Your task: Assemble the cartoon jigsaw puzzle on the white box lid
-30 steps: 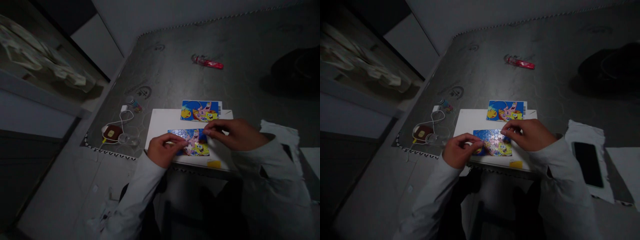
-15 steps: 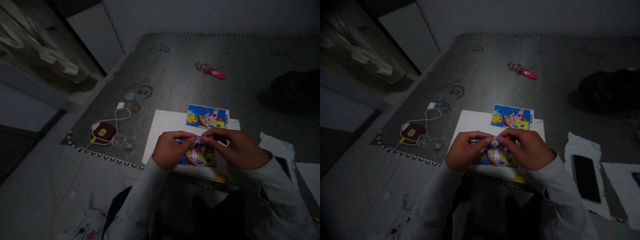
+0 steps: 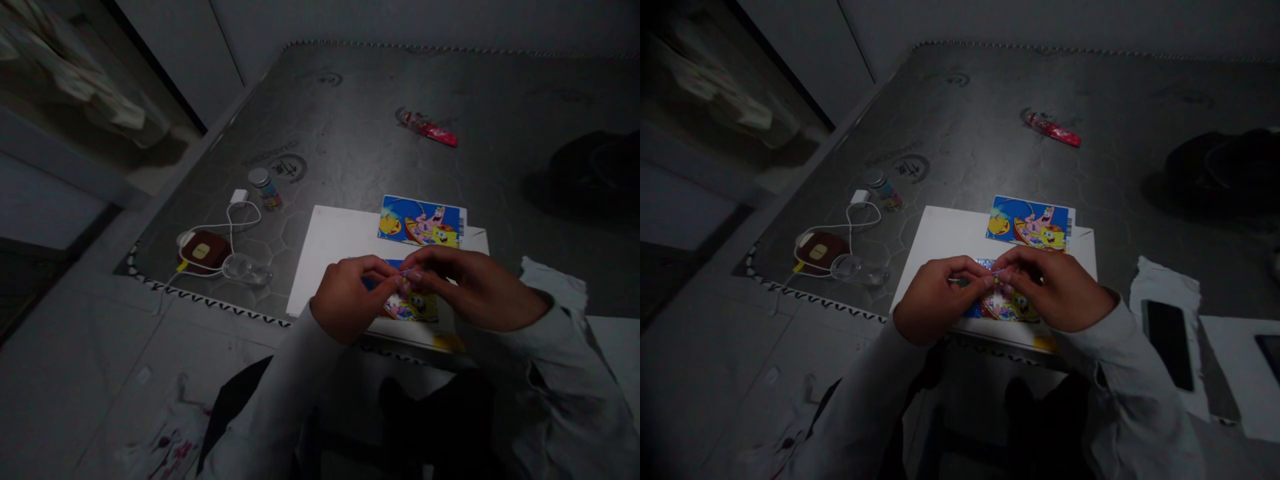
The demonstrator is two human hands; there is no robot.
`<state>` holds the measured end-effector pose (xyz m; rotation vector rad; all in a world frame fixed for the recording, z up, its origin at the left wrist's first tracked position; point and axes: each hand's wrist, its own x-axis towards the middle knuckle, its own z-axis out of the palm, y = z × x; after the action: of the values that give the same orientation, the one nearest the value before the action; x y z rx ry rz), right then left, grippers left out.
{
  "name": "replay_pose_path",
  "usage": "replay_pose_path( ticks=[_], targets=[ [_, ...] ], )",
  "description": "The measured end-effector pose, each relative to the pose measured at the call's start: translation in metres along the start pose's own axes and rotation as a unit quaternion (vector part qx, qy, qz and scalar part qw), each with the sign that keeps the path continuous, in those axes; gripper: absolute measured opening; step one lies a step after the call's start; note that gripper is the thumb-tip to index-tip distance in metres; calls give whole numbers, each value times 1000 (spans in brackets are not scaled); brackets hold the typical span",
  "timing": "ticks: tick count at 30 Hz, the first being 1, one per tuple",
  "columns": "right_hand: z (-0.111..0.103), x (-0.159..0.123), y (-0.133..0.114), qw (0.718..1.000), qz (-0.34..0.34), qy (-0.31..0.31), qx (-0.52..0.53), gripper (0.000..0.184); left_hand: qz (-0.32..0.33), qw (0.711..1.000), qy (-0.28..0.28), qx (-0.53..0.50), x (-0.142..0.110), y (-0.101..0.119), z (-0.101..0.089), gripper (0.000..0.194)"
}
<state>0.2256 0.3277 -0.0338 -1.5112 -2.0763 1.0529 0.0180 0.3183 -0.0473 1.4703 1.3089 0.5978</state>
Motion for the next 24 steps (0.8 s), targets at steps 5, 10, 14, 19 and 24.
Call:
replay_pose_path(
  ticks=[5, 10, 14, 19, 24],
  targets=[
    [9, 4, 23, 992, 5, -108, -60, 20, -8, 983, -45, 177, 6, -11, -6, 6],
    [21, 11, 36, 985, 46, -125, -107, 11, -29, 971, -77, 225, 9, -17, 0, 7],
    [21, 14, 27, 985, 31, -113, -124, 10, -39, 970, -79, 225, 10, -16, 2, 7],
    [21, 16, 19, 982, 30, -106, -152, 8, -44, 971, -82, 219, 11, -17, 2, 10],
    [26, 18, 16, 974, 52, -83, -203, 3, -49, 970, -76, 225, 12, -18, 3, 12]
  ],
)
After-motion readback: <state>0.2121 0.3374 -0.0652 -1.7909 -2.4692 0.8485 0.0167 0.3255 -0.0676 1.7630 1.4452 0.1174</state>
